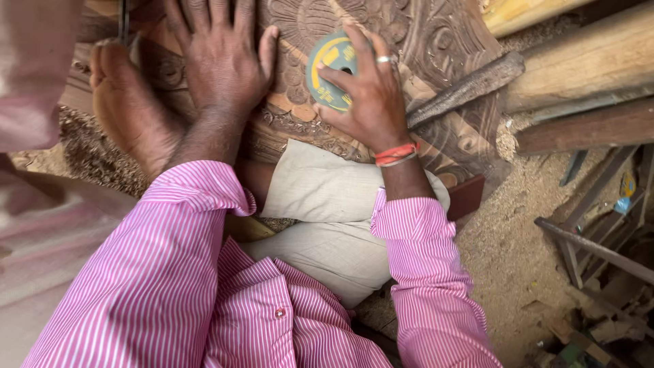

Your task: The person carves a floral design into a wooden panel using a chisel and mallet, then smooths the surface with a sanding disc. The person sits on the floor and works on the panel placed between their legs.

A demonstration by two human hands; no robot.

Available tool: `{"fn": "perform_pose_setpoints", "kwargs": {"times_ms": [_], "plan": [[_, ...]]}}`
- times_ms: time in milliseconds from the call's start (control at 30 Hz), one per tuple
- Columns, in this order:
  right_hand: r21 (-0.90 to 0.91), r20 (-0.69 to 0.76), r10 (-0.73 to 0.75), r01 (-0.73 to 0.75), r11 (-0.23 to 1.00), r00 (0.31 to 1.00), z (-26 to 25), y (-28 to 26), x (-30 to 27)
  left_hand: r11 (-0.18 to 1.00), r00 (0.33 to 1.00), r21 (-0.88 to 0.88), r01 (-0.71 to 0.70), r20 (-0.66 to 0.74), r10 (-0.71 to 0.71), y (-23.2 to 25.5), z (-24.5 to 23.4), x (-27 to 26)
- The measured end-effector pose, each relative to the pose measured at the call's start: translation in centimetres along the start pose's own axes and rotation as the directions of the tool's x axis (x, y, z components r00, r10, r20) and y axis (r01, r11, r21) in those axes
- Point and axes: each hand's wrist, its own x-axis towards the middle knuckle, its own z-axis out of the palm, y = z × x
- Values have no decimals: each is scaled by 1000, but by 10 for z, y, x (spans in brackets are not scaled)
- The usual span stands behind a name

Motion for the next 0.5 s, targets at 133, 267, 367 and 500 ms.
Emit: {"fn": "perform_pose_setpoints", "kwargs": {"times_ms": [133,267,367,500], "plan": [[-2,119,187,-188,982,975,-14,-1,-6,1000,999,18,-10,-44,11,-3,3,-2],[285,129,283,-309,907,950,-15,-9,-10,999,1000,45,-17,-25,18,-2,8,-3],[-12,24,113,-112,994,993,-8,-22,-5,999,1000,39,-17,-21,18,-3,2,-5],[70,242,217,-240,968,946,-15,-21,-4,999,999,47,-23,-46,25,-1,-3,-3]]}}
